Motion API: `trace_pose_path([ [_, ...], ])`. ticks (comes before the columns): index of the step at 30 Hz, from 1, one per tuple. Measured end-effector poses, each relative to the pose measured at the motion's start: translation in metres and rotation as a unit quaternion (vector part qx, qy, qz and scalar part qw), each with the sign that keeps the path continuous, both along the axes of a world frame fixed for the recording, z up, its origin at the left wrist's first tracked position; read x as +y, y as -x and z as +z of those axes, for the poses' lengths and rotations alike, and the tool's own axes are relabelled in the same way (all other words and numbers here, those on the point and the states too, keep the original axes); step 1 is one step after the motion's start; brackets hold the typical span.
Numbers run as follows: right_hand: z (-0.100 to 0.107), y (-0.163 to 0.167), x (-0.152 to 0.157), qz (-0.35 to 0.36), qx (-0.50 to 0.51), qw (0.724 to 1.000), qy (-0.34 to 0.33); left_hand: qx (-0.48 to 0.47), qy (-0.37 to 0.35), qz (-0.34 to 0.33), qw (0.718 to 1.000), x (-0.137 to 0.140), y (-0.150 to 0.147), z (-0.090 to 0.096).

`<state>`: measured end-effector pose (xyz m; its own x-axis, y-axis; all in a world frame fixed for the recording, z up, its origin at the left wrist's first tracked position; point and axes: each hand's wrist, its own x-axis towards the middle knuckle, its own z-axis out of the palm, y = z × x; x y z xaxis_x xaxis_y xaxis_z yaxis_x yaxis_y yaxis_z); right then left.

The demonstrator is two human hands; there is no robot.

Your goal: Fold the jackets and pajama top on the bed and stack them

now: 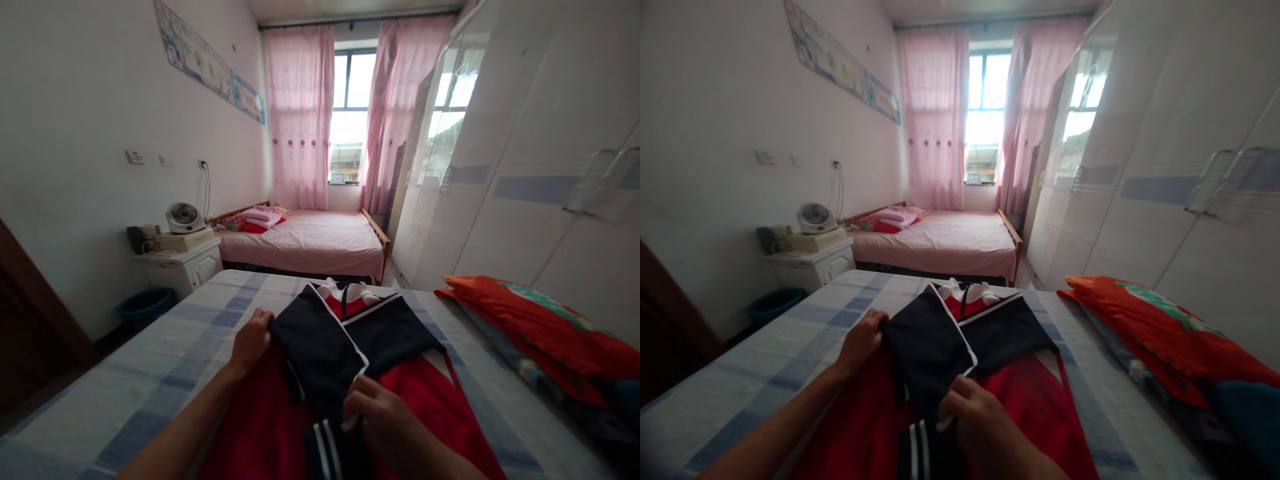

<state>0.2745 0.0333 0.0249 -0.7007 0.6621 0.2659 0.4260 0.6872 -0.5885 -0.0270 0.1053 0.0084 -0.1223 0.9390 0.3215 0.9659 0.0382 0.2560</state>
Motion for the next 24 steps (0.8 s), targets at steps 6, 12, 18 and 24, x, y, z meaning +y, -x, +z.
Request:
trace_pose_path([
  [6, 0.007, -0.066, 0.003, -0.200, 0.105, 0.971, 0.078, -0.066, 0.029, 0.079, 0.994, -0.009, 0.028, -0.009],
  [12, -0.025, -0.095, -0.015, -0.286, 0.080, 0.916, 0.271, -0.070, -0.013, 0.040, 0.997, -0.002, 0.026, 0.010],
  [18, -0.013, -0.073, -0.028, -0.263, 0.060, 0.928, 0.257, -0.057, -0.010, -0.116, 0.992, 0.000, -0.037, 0.029],
  [24, 0.023, -0.053, 0.008, -0.248, 0.219, 0.887, 0.321, -0.064, -0.011, -0.150, 0.987, -0.057, -0.074, 0.037],
])
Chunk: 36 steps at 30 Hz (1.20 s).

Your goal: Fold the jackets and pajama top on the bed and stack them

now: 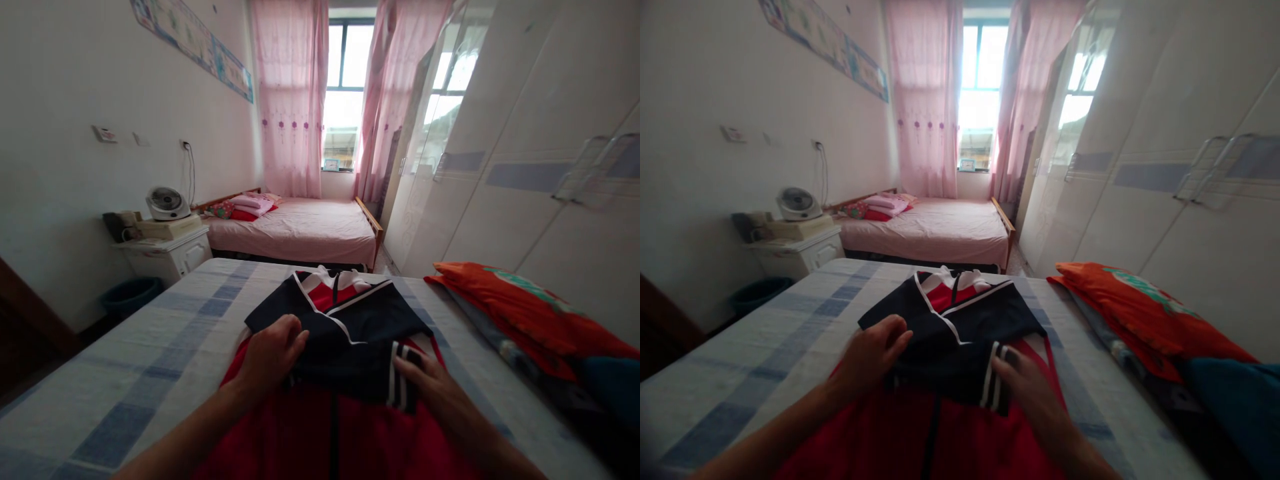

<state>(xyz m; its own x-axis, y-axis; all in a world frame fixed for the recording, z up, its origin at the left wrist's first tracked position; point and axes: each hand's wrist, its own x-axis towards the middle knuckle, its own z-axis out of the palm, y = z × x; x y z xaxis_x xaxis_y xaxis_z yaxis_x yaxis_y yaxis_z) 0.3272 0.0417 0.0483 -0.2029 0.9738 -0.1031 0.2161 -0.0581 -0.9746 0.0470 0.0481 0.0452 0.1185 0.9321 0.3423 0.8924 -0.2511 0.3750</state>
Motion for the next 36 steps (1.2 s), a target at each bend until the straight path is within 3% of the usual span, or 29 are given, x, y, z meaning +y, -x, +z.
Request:
trace_pose_path([
  [3, 0.029, 0.016, 0.030, -0.060, 0.108, 0.992, -0.004, 0.051, -0.012, -0.088, 0.995, -0.030, 0.002, -0.009],
  [5, 0.049, 0.031, 0.048, -0.049, 0.185, 0.981, -0.017, 0.119, -0.005, -0.150, 0.982, -0.039, 0.006, -0.019],
  [10, 0.087, 0.063, 0.076, -0.029, 0.299, 0.952, -0.060, 0.216, 0.048, -0.136, 0.966, -0.027, 0.005, -0.036],
  [13, 0.099, 0.070, 0.082, -0.028, 0.301, 0.951, -0.067, 0.222, 0.047, -0.125, 0.966, -0.016, -0.002, -0.021],
  [17, 0.111, 0.067, 0.086, -0.036, 0.290, 0.954, -0.060, 0.148, -0.046, -0.099, 0.983, -0.026, -0.014, 0.027],
  [20, 0.114, 0.059, 0.086, -0.030, 0.292, 0.954, -0.069, 0.134, -0.075, -0.159, 0.975, -0.048, -0.020, 0.043],
  [22, 0.110, 0.055, 0.085, -0.034, 0.294, 0.953, -0.071, 0.166, -0.059, -0.219, 0.960, -0.060, -0.025, 0.029],
  [26, 0.101, 0.049, 0.084, -0.042, 0.290, 0.955, -0.048, 0.236, -0.039, -0.311, 0.920, -0.070, -0.035, -0.027],
  [28, 0.098, 0.044, 0.078, -0.040, 0.285, 0.957, -0.043, 0.233, -0.016, -0.337, 0.912, -0.069, -0.038, -0.040],
  [30, 0.089, 0.037, 0.062, -0.041, 0.256, 0.965, -0.037, 0.182, 0.018, -0.318, 0.930, -0.066, -0.037, -0.037],
  [32, 0.067, 0.024, 0.038, -0.049, 0.206, 0.977, -0.016, 0.105, 0.054, -0.248, 0.962, -0.062, -0.030, -0.023],
  [36, -0.013, -0.010, -0.018, -0.071, 0.137, 0.986, 0.061, -0.015, 0.105, -0.099, 0.989, -0.053, -0.005, -0.003],
])
